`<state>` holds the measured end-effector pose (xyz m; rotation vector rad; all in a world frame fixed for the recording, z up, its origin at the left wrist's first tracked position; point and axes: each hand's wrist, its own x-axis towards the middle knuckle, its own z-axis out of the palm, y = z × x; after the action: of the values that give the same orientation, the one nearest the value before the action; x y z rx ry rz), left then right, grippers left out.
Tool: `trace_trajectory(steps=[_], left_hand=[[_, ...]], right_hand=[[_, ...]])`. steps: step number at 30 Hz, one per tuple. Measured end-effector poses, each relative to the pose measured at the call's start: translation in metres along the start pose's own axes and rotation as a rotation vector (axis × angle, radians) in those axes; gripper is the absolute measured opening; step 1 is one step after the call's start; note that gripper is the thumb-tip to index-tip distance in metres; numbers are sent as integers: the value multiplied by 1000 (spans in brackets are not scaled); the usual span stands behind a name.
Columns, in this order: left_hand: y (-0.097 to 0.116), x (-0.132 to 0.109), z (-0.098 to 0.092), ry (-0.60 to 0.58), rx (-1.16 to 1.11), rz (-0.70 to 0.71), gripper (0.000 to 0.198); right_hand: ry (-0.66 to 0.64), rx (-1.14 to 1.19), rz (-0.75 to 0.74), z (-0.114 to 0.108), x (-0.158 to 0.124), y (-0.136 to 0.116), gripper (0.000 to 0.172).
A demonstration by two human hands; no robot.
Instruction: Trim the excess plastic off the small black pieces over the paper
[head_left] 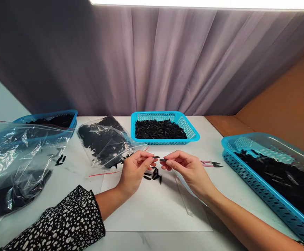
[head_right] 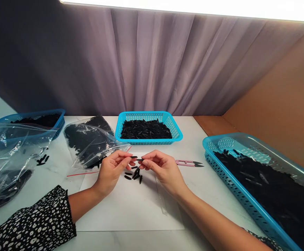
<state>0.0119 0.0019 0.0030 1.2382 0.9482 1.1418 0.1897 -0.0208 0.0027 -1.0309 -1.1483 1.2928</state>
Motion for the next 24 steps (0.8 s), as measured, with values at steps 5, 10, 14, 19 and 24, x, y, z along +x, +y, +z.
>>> trace_trajectory(steps=[5, 10, 14, 19, 24], left_hand=[[-1, 0, -1, 12, 43, 13, 17], [-2, -1, -2, 16, 31, 10, 21], [-1, -2, -1, 13, 13, 10, 24], [0, -3, 0, 2, 10, 12, 21], [0, -4, 1, -20, 85, 34, 9]], right_hand=[[28, 26, 35, 0, 0, -1, 28], [23, 42, 51, 0, 0, -1, 30], [21, 32, 55, 0, 0, -1, 32], [5, 46, 65, -1, -1, 1, 30], [13, -28, 21, 0, -2, -1, 28]])
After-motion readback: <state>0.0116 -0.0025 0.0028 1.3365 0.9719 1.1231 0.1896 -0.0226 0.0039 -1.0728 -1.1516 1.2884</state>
